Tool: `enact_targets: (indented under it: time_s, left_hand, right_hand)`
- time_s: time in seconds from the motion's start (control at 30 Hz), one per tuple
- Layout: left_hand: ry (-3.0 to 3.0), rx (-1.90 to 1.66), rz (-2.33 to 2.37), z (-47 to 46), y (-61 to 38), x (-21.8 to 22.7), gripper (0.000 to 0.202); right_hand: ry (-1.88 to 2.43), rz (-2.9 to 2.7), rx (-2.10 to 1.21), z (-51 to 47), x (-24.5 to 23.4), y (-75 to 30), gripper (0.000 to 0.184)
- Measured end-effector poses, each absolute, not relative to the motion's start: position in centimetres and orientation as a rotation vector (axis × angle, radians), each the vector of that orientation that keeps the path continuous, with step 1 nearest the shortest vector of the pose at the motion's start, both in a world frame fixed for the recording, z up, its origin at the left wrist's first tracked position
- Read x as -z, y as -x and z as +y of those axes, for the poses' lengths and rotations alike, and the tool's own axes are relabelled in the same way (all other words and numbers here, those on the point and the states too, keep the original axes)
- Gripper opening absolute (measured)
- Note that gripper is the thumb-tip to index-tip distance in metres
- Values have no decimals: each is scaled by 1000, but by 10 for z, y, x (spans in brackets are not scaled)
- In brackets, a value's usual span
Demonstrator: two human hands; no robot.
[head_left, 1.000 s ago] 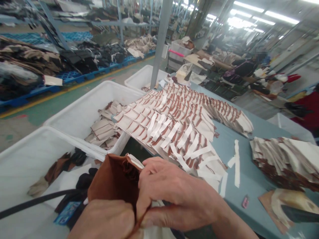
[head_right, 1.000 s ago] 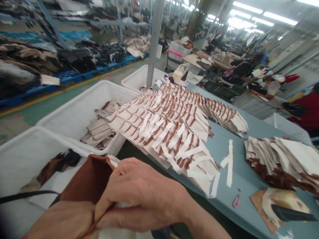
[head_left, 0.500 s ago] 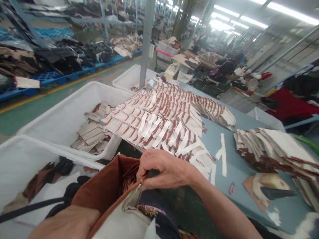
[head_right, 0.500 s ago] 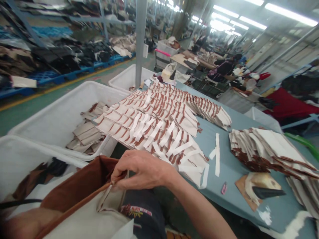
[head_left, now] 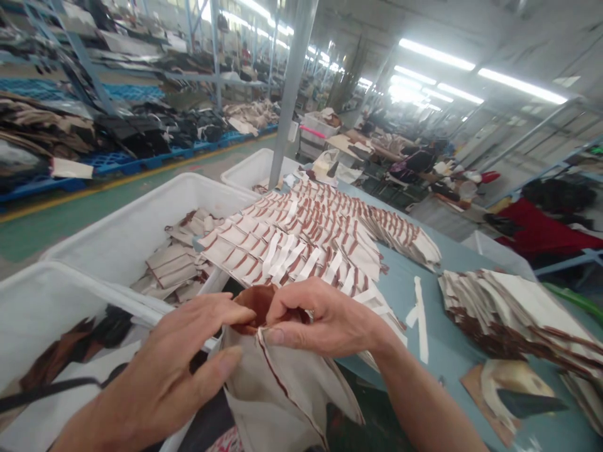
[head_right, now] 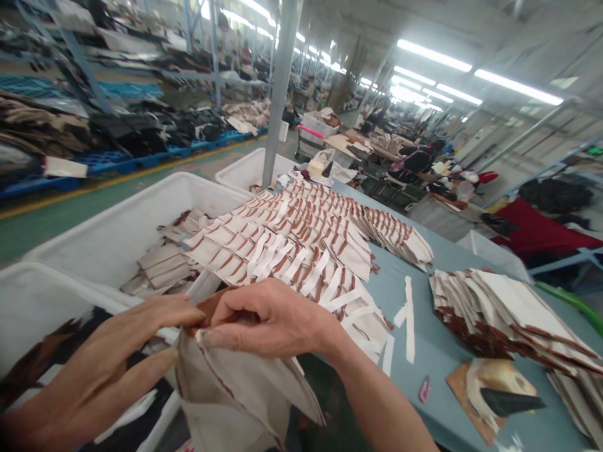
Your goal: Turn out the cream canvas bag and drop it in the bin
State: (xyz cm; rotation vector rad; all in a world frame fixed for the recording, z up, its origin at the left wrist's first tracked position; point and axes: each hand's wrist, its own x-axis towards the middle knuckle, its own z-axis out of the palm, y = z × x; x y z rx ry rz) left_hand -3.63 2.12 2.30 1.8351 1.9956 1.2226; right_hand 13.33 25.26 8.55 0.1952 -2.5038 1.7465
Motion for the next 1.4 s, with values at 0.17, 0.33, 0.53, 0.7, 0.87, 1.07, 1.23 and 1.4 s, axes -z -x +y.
enact_targets:
  time_s: [0.17,0.33,0.53,0.7,0.87,1.07,1.23,1.4]
  left_hand:
    - [-1898,-1226,1768,50,30,-56,14]
    - [-1897,-1196,1637,65,32,-69,28]
    - [-1850,-1158,1719,69,26,-63,29]
    - [-1779,-1174,1651,56,27,-57,32]
    - [-1763,-1206,1652,45,21,-61,28]
    - [-1717,-1208,1680,41,18,-63,27]
    - [-1609,-1157,1720,34,18,-54,31]
    - [-1550,-1160,1754,29,17,-52,29]
  right_hand:
    - [-117,-2566,-1614,253,-93,-138,47]
    - [-47,-2452,-1719,250,-78,-141,52]
    - [-4,-2314,-1890,243,-48,-144,48]
    - [-23,-2243,-1953,234,-42,-146,43]
    - [11,-2251,-1896,224,-52,-148,48]
    - [26,-2201,-2012,219,-59,-148,44]
    - [37,-2171,-2078,220,-54,-148,43]
    - [123,-2182,-2113,216,-57,-150,45]
